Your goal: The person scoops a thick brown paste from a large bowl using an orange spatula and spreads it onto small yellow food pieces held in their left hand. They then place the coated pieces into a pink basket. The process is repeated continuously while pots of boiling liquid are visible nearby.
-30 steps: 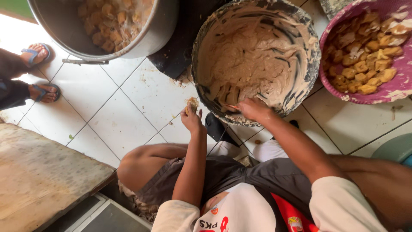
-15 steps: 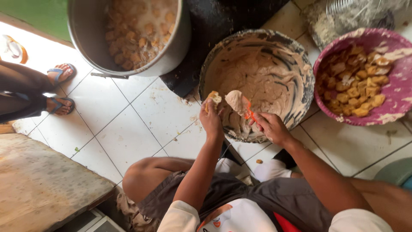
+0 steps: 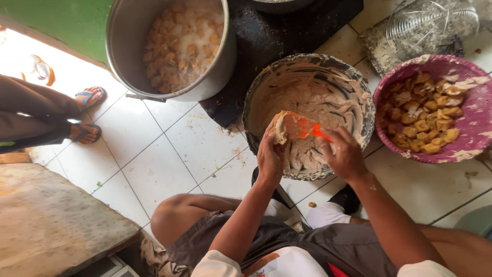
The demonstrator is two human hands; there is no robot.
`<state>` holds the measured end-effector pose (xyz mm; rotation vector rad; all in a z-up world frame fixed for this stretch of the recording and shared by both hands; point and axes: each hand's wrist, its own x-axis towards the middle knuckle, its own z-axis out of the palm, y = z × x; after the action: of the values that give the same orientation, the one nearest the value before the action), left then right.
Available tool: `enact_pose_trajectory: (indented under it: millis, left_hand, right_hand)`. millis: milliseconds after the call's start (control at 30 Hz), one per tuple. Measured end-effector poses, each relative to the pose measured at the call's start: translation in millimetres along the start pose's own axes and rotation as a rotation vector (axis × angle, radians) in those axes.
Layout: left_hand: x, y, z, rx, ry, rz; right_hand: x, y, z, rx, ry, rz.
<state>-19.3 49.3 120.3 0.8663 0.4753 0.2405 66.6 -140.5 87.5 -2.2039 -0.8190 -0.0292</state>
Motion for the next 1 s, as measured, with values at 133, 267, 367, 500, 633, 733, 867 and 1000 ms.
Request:
enact_pose_trajectory:
  millis: [133,267,367,500,633,733,867,1000]
  left_hand:
    - [-5,7,-3,-0.047,0.057,-0.046]
    - [-16,11,-4,-0.144,-0.185,0.018]
    - [-19,16,-5,-0.197,-0.314,0.033]
    - [-8,11,-5,-0.169,-0.267,0.072]
    - [2,0,-4,-0.021,-0.106,0.11]
    - [6,0,-2,-0.007,-0.021,0.102]
    - [11,1,5,0.061,0.034,0.151]
    - [23,17,15,0.269,0.099,0.377]
  right_hand:
    - [0,-8,-12,0.042,0.064,0.061]
    - [1,-31,-14,0.126,0.046,0.047]
    - [5,-42,-21,0.139,0.07,0.04]
    - [10,-47,-33,0.105,0.107,0.016]
    - [5,-51,-37,0.036,0.151,-0.042]
    - [2,-51,-33,-0.023,0.203,-0.09]
    - [-2,-40,-27,-0.057,0.217,-0.096]
    - [2,-28,-26,-0.078,0.204,-0.077]
